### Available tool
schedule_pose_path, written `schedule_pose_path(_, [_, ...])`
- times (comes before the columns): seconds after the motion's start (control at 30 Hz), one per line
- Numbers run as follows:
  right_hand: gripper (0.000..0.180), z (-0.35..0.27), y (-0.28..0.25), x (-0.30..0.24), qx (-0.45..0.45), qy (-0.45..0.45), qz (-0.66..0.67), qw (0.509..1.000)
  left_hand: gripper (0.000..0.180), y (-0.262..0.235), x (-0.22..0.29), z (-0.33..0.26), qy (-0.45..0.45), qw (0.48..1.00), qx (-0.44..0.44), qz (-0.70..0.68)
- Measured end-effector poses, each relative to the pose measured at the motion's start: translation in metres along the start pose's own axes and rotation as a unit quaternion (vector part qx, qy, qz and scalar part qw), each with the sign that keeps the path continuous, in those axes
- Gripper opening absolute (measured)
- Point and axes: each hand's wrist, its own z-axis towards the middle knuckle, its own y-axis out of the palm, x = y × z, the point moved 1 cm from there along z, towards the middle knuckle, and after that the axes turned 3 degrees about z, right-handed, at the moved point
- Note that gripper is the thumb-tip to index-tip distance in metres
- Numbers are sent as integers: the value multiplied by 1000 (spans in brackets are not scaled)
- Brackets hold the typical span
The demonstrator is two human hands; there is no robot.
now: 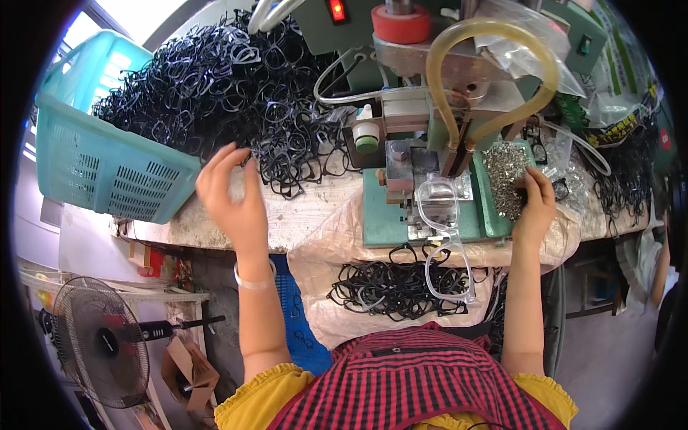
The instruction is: The person repeatedly picks up black eyeglass frames from a pile, places them into a green fixture on a machine, and presses a lever to attach small metal components. After each cycle, the person removes the glasses and places them on the table. The process is repeated continuously throughout the clip.
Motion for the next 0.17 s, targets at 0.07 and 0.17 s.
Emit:
schedule_pose_path(0.07, [17,4,17,0,-29,-16,-6,999,15,40,-43,12,49,993,-57,93])
schedule_pose_path(0.17, [16,-1,38,-13,-71,-52,-32,996,29,85,-84,0,38,931,-204,301])
